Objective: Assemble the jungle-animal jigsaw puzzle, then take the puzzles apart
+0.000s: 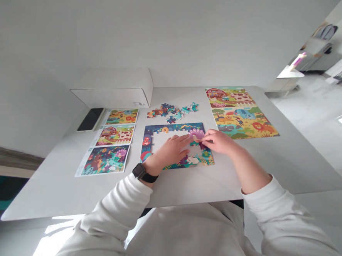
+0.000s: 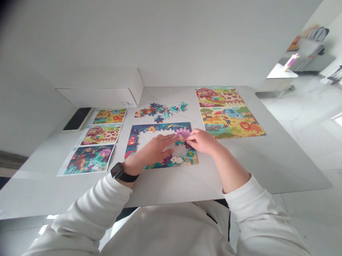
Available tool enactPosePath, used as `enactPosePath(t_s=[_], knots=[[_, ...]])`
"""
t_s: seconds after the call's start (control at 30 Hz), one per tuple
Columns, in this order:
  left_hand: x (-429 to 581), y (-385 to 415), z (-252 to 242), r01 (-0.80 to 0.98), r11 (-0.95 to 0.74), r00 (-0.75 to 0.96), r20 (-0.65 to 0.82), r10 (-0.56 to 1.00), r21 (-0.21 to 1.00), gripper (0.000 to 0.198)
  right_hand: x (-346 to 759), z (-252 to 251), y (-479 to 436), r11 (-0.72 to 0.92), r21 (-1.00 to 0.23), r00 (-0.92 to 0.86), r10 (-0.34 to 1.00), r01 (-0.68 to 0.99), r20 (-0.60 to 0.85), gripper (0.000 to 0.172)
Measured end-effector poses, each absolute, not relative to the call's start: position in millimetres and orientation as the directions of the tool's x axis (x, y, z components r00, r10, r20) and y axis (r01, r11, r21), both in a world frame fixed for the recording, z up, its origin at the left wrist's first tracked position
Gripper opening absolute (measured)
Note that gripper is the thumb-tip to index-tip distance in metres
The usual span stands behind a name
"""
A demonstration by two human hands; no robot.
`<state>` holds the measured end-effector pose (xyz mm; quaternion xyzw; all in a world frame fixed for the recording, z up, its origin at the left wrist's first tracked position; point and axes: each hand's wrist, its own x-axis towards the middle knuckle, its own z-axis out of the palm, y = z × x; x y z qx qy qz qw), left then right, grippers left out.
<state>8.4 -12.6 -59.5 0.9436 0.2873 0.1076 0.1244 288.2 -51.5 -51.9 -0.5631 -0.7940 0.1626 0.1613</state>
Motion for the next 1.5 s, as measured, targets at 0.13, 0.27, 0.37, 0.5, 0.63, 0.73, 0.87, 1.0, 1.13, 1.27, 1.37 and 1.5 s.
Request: enactPosePath(t_s=[0.13,0.27,0.37,0.5,0.63,0.73,0.87,1.0,1.13,1.27,1.37,1.5], knots=[[-18.0,2.8,-36.3,0.513,-0.706,0.676,0.277,0.683,0.488,0.046,292.4,-57.0,-48.0,0.341,-0.448,-0.312,0.94,0.827,0.139,0.027],[-54.5,14.1,-8.0,0.578,-0.547,0.511,0.254,0.821,0.606,0.041,293.9,-63.8,-45.1,0.348,-0.448,-0.289,0.937,0.823,0.195,0.027],[-72.2,16.7,-4.9,0.609,-0.496,0.45,0.246,0.859,0.619,0.038,293.9,-67.2,-43.3,0.338,-0.451,-0.259,0.939,0.826,0.228,0.028],[-75.4,20.1,-29.9,0.663,-0.403,0.341,0.225,0.913,0.631,0.032,293.9,-67.5,-41.3,0.273,-0.471,-0.193,0.958,0.839,0.211,0.03],[-71.4,24.8,-55.2,0.695,-0.44,0.375,0.236,0.897,0.569,0.027,293.4,-67.2,-40.9,0.211,-0.504,-0.127,0.972,0.837,0.195,0.031],[-71.6,26.3,-61.0,0.695,-0.459,0.401,0.231,0.886,0.554,0.026,292.1,-67.3,-41.1,0.205,-0.514,-0.115,0.973,0.833,0.202,0.03],[-72.3,25.5,-59.3,0.691,-0.453,0.405,0.216,0.888,0.564,0.025,291.8,-65.7,-40.5,0.225,-0.542,-0.106,0.965,0.81,0.242,0.038],[-70.8,24.6,-57.3,0.691,-0.456,0.397,0.234,0.888,0.56,0.024,294.9,-63.3,-38.3,0.117,-0.608,0.027,0.974,0.785,0.223,0.063],[-70.0,25.2,-57.9,0.685,-0.462,0.4,0.24,0.885,0.563,0.025,297.5,-60.1,-30.7,-0.009,-0.599,0.145,0.973,0.8,0.18,0.061],[-70.3,27.4,-60.7,0.673,-0.472,0.406,0.249,0.879,0.57,0.025,300.7,-54.3,-12.8,0.052,-0.551,0.09,0.97,0.833,0.227,0.039],[-70.2,29.0,-62.4,0.668,-0.477,0.402,0.263,0.877,0.571,0.025,304.3,-50.6,8.7,0.073,-0.51,0.061,0.969,0.857,0.241,0.033],[-69.9,29.4,-62.6,0.668,-0.478,0.395,0.272,0.877,0.57,0.025,302.8,-47.9,41.7,0.011,-0.47,0.074,0.984,0.883,0.162,0.033]])
